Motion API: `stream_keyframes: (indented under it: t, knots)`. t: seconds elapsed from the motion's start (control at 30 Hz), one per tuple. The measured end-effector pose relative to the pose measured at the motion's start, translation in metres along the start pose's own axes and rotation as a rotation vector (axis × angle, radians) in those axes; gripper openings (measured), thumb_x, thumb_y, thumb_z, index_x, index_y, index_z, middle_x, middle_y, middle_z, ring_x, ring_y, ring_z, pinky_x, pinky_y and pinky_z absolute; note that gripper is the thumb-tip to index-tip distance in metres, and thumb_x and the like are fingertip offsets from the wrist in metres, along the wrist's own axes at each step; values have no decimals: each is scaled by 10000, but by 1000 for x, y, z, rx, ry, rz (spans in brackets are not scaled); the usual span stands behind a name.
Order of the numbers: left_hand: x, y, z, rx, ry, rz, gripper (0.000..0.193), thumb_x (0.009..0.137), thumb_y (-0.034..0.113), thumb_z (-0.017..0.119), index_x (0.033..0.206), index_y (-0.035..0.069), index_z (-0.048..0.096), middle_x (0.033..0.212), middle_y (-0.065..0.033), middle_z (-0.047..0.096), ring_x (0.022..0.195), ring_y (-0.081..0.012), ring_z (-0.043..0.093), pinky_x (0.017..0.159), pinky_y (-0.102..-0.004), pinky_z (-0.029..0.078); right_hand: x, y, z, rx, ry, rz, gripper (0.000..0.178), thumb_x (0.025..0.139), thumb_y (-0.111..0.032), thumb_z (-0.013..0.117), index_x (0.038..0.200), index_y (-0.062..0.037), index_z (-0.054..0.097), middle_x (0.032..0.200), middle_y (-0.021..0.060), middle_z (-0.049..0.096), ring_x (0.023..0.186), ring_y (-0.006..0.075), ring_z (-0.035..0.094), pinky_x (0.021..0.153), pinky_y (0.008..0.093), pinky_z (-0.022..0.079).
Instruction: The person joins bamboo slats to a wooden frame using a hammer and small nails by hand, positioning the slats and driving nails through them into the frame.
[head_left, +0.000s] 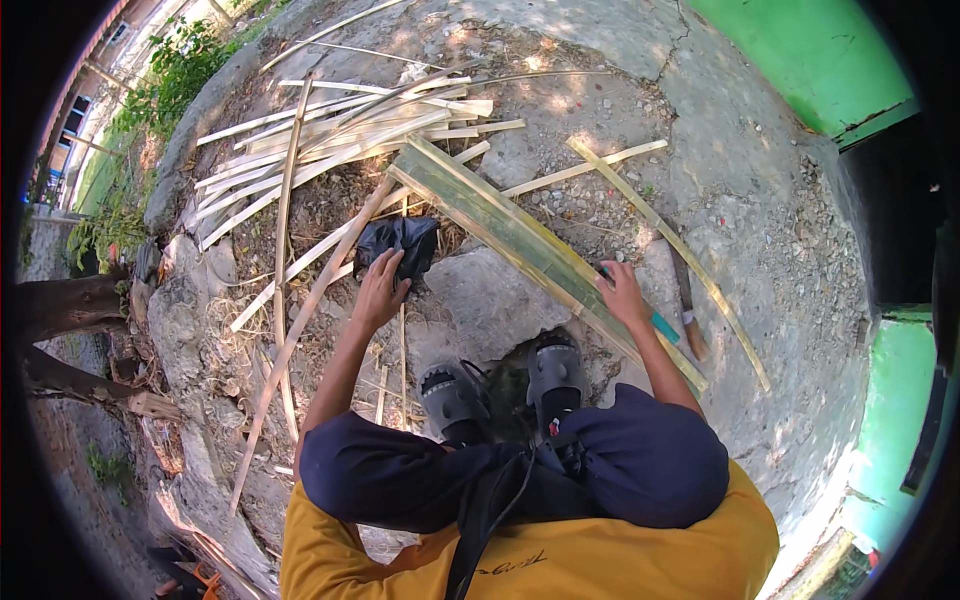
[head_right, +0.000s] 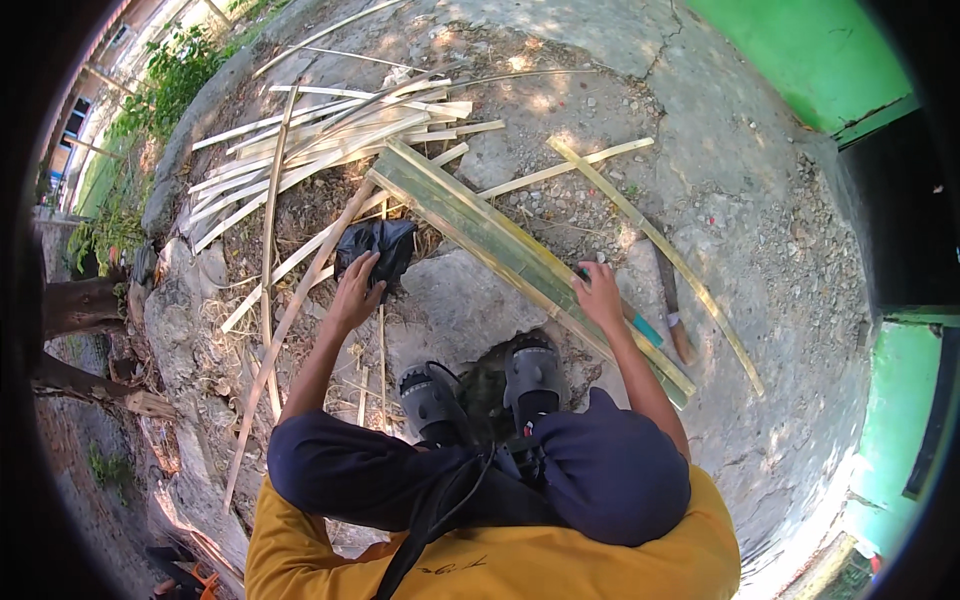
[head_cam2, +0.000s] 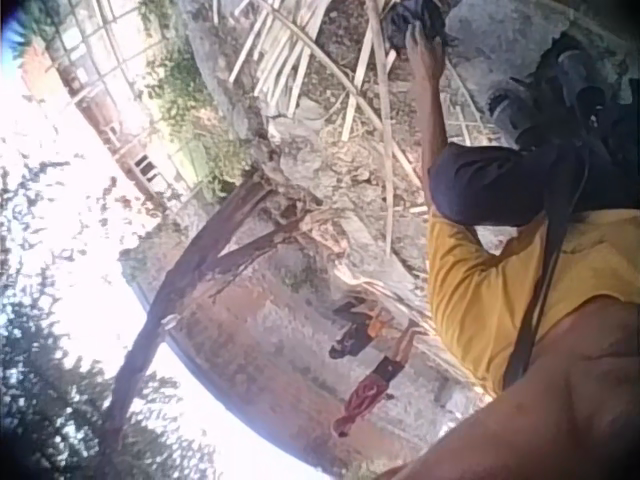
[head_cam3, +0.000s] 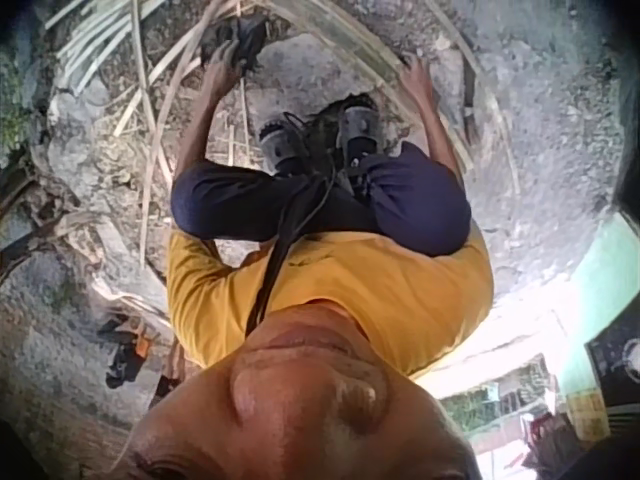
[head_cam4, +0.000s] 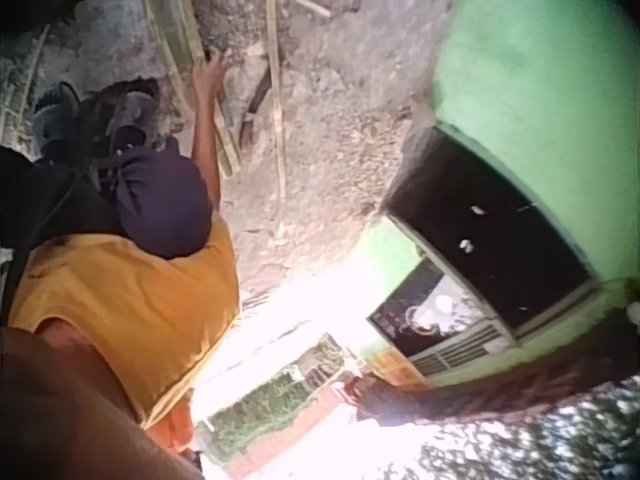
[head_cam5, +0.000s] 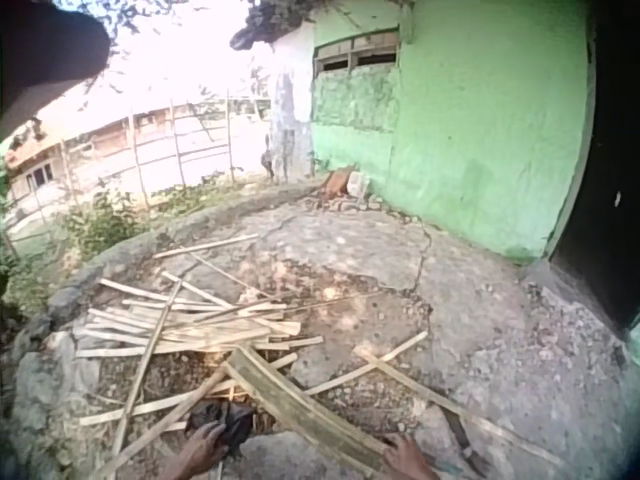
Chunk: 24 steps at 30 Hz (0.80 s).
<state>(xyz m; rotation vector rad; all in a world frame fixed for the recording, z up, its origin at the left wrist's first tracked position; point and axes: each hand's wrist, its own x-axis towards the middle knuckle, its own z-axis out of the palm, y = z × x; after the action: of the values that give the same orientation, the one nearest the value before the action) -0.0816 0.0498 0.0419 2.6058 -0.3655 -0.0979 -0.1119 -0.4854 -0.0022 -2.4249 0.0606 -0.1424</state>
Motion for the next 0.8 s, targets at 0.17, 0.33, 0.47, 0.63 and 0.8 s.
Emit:
stream_keyframes:
  t: [0.17,0.33,0.47,0.63,0.8]
  knots:
    - [-7,24,2,-70,90,94,568,926,149,745,1451,57,550,1337,-201,579,1252,-403,544,1090,-482,443,43,3,-11,199,-746,366,554,900,-433,817,1260,-20,731,1119,127,764,1033,222,697,930,369,528]
    - [-9,44,0,-100,76,81,504,929,153,743,1401,67,588,1292,-181,604,1212,-387,564,1050,-466,463,52,5,-27,265,-984,417,577,829,-416,883,1239,-26,766,1101,71,769,1026,166,683,922,355,522]
    - [-16,48,5,-239,13,67,386,930,147,739,1294,55,650,1182,-163,654,1133,-373,608,1015,-447,488,44,6,-23,268,-958,383,556,819,-373,904,1233,-30,762,1109,64,762,1025,159,673,928,347,517]
    - [-17,32,1,-140,23,44,330,891,139,755,1200,45,685,1113,-155,675,1084,-375,627,961,-462,501,36,15,-24,279,-905,337,541,821,-339,913,1237,-28,762,1148,64,762,1048,161,662,950,358,508]
    - [-22,-39,-14,146,342,-333,408,898,192,764,1256,60,620,1214,-199,617,1162,-415,580,993,-520,450,35,32,-33,157,-947,381,547,802,-365,924,1201,-23,774,1087,74,772,1011,161,661,915,361,508]
